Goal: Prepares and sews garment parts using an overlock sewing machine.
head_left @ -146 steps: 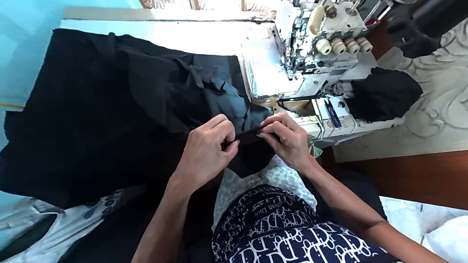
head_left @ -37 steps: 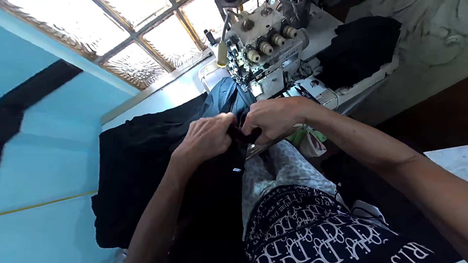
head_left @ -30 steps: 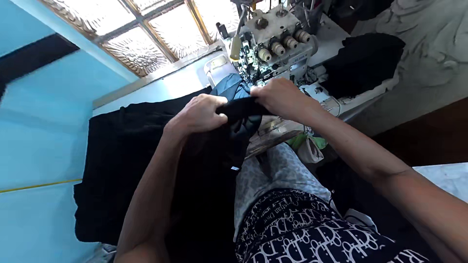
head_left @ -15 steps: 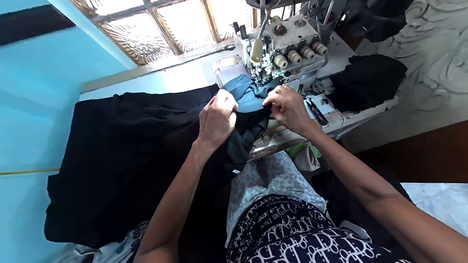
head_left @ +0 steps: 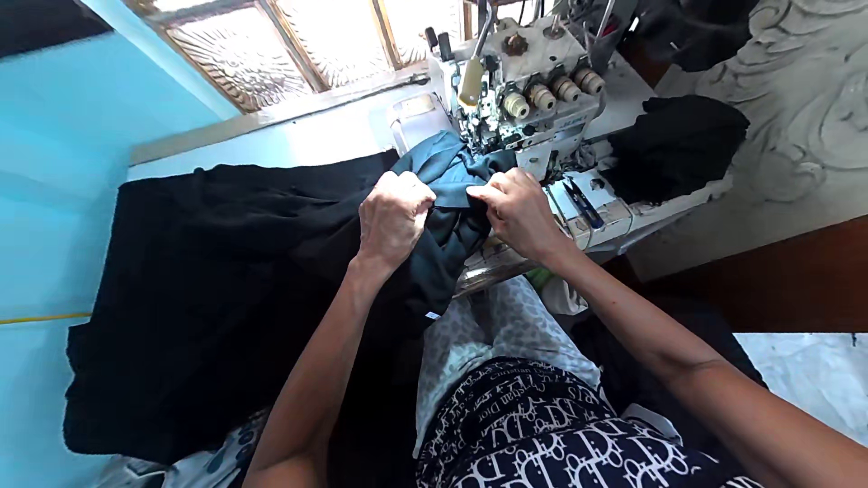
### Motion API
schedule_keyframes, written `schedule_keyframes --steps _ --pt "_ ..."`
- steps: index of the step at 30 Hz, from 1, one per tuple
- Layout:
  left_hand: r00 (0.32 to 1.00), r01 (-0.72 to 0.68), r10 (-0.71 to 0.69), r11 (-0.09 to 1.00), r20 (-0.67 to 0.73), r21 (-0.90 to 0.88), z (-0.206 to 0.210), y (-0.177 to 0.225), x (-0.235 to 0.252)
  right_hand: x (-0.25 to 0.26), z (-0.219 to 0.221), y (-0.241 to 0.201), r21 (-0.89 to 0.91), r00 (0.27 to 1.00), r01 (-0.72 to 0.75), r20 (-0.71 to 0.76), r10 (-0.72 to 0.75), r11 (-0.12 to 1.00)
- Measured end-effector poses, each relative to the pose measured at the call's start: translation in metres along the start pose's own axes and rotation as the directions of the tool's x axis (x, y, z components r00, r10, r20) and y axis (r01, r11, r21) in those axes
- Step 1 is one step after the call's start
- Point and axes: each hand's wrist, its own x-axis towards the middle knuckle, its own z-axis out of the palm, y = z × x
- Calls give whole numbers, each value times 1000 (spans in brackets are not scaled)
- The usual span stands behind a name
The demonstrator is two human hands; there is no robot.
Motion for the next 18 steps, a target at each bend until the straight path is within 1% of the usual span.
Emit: schedule_keyframes --steps 3,6,8,10,12,14,16,18 --pt "1000 -4 4 1000 -25 3 0 0 0 -1 1 -2 -20 1000 7 -26 -7 1000" --pt "999 3 -4 1000 -52 -14 0 2 1 0 1 -7 -52 1000 -24 -3 24 998" --pt "999 6 -6 1000 -36 -15 2 3 2 0 3 -10 -86 999 -48 15 49 995" --pt "1000 7 -7 1000 13 -12 3 2 1 1 8 -12 -121 998 -53 14 55 991" --pt "999 13 -12 1000 52 -22 3 2 1 2 13 -12 -168 999 -49 -18 47 985" --pt "997 7 -5 1000 78 -21 3 3 0 2 20 -10 -235 997 -22 -82 3 972" --pt "998 -8 7 1000 67 15 5 6 0 2 23 -7 -274 988 5 -145 -46 962" --pt "999 -14 13 999 34 45 8 7 -1 2 18 -5 -254 987 13 -150 -53 967"
